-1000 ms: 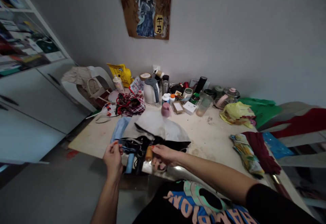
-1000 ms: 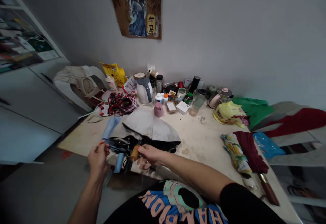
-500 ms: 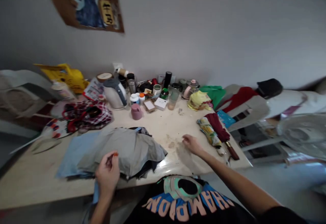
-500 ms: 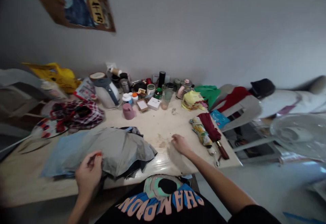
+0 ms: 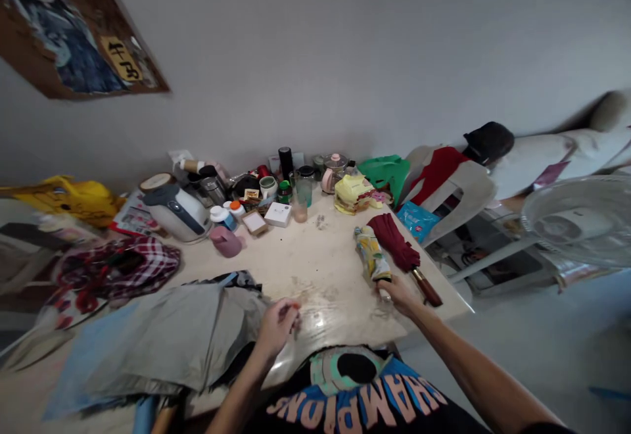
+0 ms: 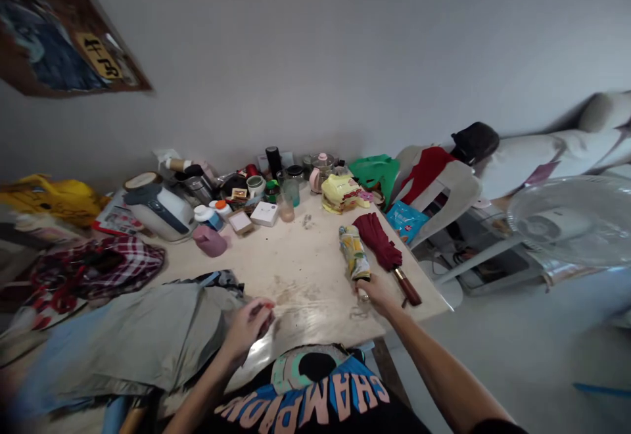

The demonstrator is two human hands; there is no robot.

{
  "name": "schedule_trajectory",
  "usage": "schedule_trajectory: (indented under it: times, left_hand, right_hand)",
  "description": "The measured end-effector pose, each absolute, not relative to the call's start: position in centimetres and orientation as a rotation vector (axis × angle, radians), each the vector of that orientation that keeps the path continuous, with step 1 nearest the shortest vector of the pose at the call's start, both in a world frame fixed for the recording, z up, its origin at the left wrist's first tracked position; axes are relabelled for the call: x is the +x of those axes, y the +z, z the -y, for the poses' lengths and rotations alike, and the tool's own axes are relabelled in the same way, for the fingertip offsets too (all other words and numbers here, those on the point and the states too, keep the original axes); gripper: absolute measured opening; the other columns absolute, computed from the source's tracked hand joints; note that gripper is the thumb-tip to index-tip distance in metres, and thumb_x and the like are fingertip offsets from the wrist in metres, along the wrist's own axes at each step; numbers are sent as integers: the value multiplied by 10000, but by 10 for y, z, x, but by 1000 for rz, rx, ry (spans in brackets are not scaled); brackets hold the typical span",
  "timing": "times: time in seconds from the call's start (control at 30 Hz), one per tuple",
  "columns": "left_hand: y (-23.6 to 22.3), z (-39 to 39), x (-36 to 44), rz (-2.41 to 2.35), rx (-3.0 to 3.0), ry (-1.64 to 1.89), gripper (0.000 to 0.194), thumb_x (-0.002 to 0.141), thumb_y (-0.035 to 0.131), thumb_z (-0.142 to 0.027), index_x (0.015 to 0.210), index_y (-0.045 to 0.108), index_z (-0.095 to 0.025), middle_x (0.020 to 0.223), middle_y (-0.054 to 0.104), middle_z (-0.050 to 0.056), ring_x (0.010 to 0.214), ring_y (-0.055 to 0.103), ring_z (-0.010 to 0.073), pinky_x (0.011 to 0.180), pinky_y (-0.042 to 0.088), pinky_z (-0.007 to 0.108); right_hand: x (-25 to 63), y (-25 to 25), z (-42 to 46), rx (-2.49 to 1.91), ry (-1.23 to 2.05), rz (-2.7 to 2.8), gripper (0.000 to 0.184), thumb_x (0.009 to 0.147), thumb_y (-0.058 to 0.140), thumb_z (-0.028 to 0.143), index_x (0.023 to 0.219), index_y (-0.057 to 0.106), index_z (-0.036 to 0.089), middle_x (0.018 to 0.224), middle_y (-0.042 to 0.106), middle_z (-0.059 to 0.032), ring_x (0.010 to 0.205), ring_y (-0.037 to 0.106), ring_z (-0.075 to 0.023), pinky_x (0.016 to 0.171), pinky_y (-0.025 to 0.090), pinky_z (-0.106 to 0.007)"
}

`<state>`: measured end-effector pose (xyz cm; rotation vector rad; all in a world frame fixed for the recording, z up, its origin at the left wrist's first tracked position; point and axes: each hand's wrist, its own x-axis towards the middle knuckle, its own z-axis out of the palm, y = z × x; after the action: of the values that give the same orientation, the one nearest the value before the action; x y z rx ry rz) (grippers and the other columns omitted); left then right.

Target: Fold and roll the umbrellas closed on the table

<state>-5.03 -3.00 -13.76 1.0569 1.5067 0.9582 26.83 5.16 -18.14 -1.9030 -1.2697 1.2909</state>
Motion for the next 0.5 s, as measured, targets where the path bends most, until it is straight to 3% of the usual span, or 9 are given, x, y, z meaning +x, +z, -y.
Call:
schedule_trajectory:
  times: [0.13,0.23,0.33,0.43,0.5]
  left_hand:
    - [-135,-12,24,-1414,1170,786,358,795,501,-447,892,607,-119,681,601,34,534,525,125,508,421,247]
    - [-116,-30,68,-1506,1521,911,266,850,494,-331,992,608,-137,785,597,53,679,550,154,655,461,292]
    - [-98,-37,96,-1549,2108,1006,310,900,465,-249,1174,587,-174,987,581,107,910,536,221,825,444,381]
    - [-94,-47,106,-1578,2428,803,241,883,506,-210,1064,663,-185,1098,556,134,1008,483,279,864,413,464]
    - [-98,-54,105,-1492,2483,693,174,868,537,-186,942,694,-186,1051,572,114,984,484,265,849,423,447]
  right_hand:
    - [259,-172,-36,-1502,1588,1239,252,670,531,313,891,503,193,760,617,-20,560,575,-156,487,409,-260]
    - [263,-158,-29,-1402,1383,1464,304,615,590,215,904,497,197,704,577,11,603,526,-148,553,394,-257]
    - [275,-149,-29,-1417,1098,1730,369,618,588,134,971,513,210,736,571,2,666,513,-159,615,359,-259]
    - [285,-148,-28,-1455,992,1972,412,638,564,100,1032,501,204,802,594,-31,691,533,-178,621,328,-265]
    - [288,-152,-27,-1485,1017,2026,401,668,571,123,1051,473,190,835,614,-46,719,555,-191,623,329,-261]
